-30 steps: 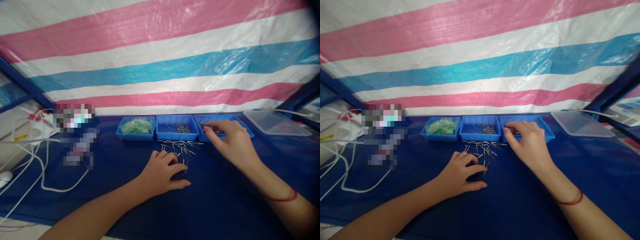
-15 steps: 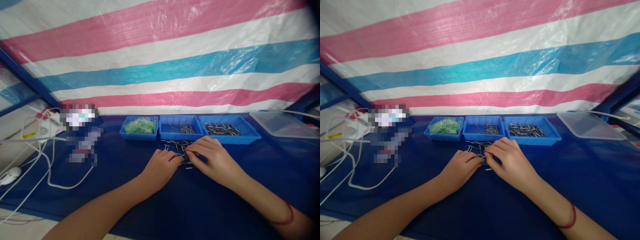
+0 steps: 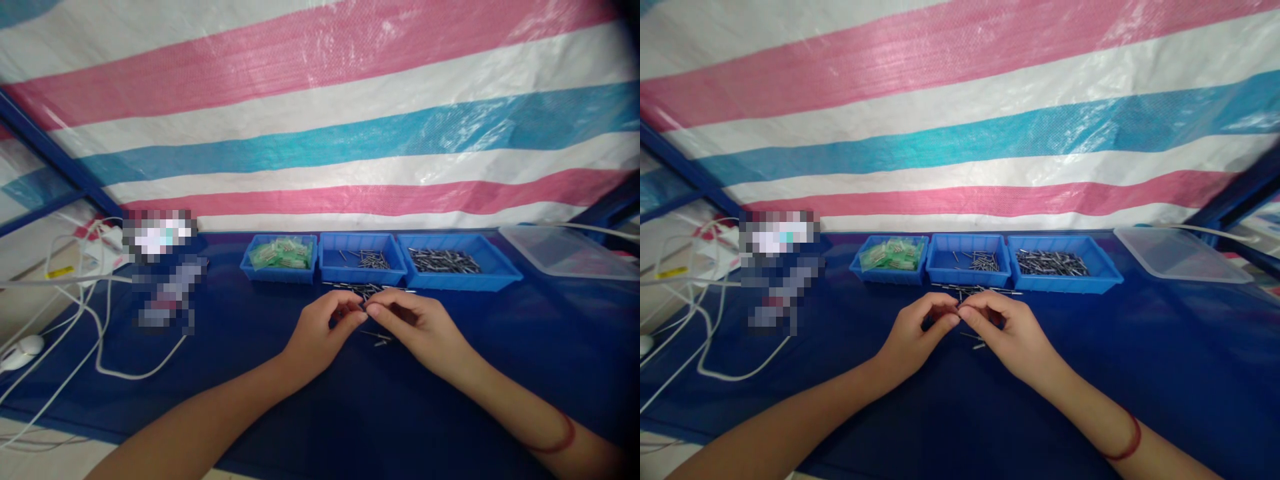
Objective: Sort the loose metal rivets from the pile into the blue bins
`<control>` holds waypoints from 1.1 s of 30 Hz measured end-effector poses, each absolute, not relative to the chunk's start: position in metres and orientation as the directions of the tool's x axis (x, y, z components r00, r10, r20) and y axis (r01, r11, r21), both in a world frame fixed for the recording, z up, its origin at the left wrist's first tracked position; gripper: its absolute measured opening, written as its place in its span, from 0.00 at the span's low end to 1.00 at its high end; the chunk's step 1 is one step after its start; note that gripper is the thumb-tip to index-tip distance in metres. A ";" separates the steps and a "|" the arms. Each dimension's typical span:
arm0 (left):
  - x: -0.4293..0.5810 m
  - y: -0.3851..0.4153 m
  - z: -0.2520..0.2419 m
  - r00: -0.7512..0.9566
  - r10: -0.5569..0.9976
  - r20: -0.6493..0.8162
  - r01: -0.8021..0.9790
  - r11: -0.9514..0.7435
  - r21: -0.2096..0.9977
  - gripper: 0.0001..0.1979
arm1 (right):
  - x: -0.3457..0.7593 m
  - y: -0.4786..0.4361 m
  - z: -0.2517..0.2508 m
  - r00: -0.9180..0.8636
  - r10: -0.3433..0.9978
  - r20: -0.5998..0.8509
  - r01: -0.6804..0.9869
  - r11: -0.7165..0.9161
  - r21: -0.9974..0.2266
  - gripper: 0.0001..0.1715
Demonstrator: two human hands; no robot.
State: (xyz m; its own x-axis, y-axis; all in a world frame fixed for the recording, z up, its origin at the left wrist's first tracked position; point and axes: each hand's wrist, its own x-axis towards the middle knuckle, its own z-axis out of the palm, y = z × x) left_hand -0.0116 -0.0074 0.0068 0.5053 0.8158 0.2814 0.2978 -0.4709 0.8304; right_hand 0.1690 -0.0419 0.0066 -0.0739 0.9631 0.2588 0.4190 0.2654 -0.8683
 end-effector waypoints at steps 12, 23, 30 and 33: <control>-0.009 -0.010 0.005 0.533 0.811 0.242 0.313 -0.455 0.834 0.07 | 0.165 -0.049 0.012 -0.024 0.916 0.399 0.482 0.361 -0.799 0.08; -0.015 -0.005 0.016 0.505 0.773 0.383 0.253 -0.557 0.791 0.06 | 0.170 -0.049 0.015 -0.187 0.842 0.506 0.509 0.523 -0.683 0.06; -0.022 0.005 0.020 0.546 0.771 0.329 0.441 -0.598 0.669 0.10 | 0.204 -0.035 0.026 -0.232 0.770 0.594 0.793 0.504 -0.343 0.10; -0.028 0.011 0.022 0.669 0.681 0.297 0.493 -0.706 0.508 0.10 | 0.244 -0.026 0.032 0.046 0.789 0.613 0.964 0.127 -0.236 0.13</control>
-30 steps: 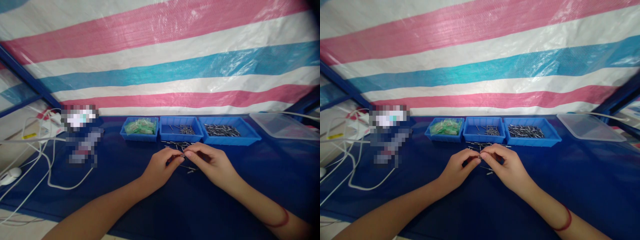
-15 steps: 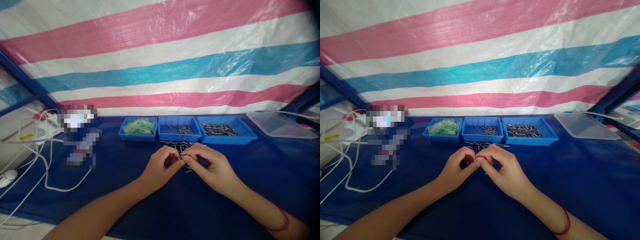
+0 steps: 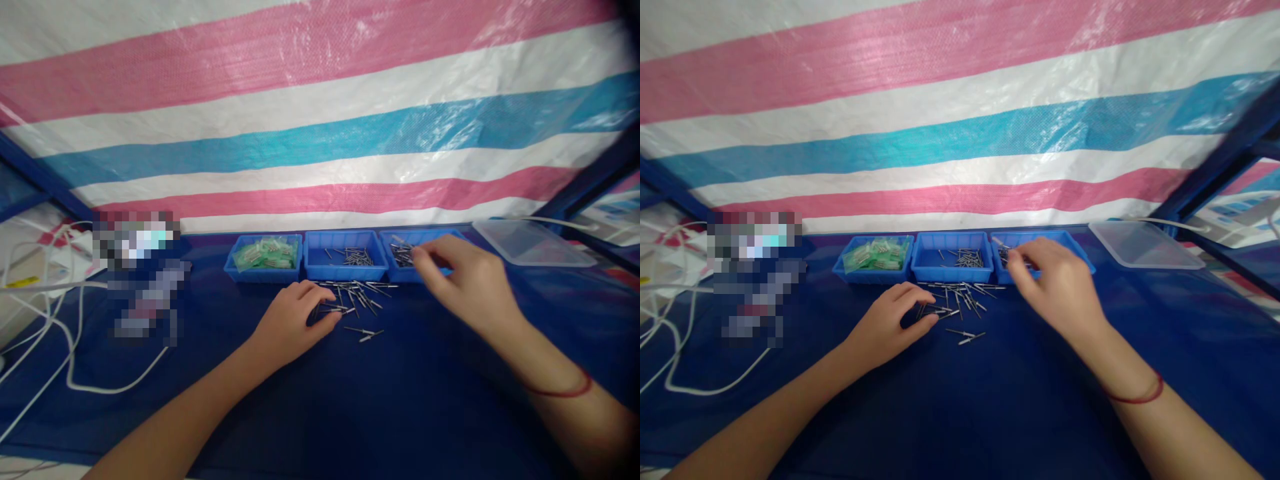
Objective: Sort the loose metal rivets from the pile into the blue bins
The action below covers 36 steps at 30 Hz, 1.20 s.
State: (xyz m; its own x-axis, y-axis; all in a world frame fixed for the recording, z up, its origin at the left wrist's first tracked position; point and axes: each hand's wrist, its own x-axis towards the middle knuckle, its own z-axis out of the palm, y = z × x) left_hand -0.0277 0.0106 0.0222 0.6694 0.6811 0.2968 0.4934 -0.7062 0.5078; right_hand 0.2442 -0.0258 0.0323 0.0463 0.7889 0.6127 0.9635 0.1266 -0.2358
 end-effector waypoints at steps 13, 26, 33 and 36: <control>-0.014 -0.010 0.001 0.886 0.422 0.193 0.392 -0.904 0.172 0.14 | 0.246 -0.022 0.024 0.048 0.830 0.556 0.983 0.058 -0.172 0.21; -0.013 0.002 0.001 0.767 0.615 0.182 0.575 -0.785 0.232 0.10 | 0.181 -0.039 0.005 -0.362 0.885 0.293 0.840 0.446 -0.309 0.11; -0.016 0.006 -0.001 0.701 0.631 0.334 0.504 -0.769 0.394 0.10 | 0.180 -0.034 -0.004 -0.365 0.875 0.318 0.770 0.476 -0.426 0.10; -0.016 0.005 -0.001 0.682 0.626 0.379 0.470 -0.772 0.428 0.10 | 0.181 -0.033 -0.005 -0.337 0.886 0.318 0.733 0.459 -0.502 0.09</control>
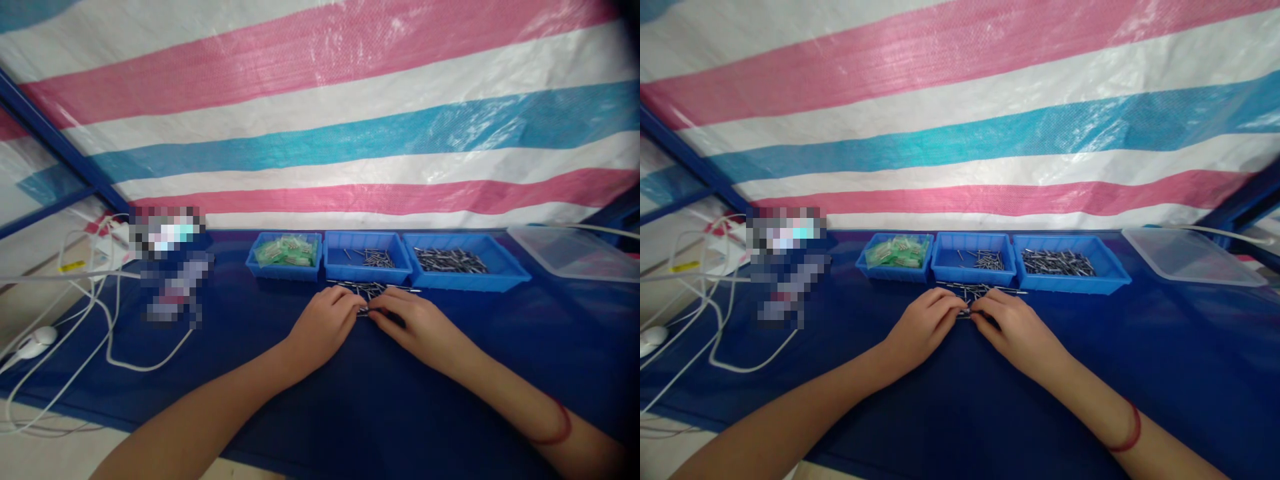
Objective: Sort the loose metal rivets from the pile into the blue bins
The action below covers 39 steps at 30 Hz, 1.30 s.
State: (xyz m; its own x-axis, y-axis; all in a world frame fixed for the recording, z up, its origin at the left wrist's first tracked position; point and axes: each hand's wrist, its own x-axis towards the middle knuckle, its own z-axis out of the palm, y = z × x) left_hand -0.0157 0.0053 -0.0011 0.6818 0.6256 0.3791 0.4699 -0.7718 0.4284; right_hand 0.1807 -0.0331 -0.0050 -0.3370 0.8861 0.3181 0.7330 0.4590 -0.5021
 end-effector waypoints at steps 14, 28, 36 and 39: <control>-0.013 -0.005 0.009 0.635 0.706 0.314 0.358 -0.629 0.690 0.09 | 0.172 -0.035 0.006 -0.026 0.975 0.218 0.279 0.217 -0.935 0.14; -0.014 -0.009 0.013 0.621 0.718 0.315 0.313 -0.595 0.740 0.10 | 0.168 -0.044 0.007 -0.002 0.899 0.439 0.388 0.405 -0.828 0.05; -0.016 -0.009 0.012 0.537 0.759 0.369 0.312 -0.585 0.749 0.07 | 0.169 -0.043 0.009 -0.044 0.891 0.451 0.423 0.426 -0.800 0.06; -0.016 -0.008 0.012 0.510 0.765 0.393 0.330 -0.596 0.732 0.06 | 0.169 -0.043 0.010 -0.072 0.878 0.473 0.524 0.436 -0.731 0.07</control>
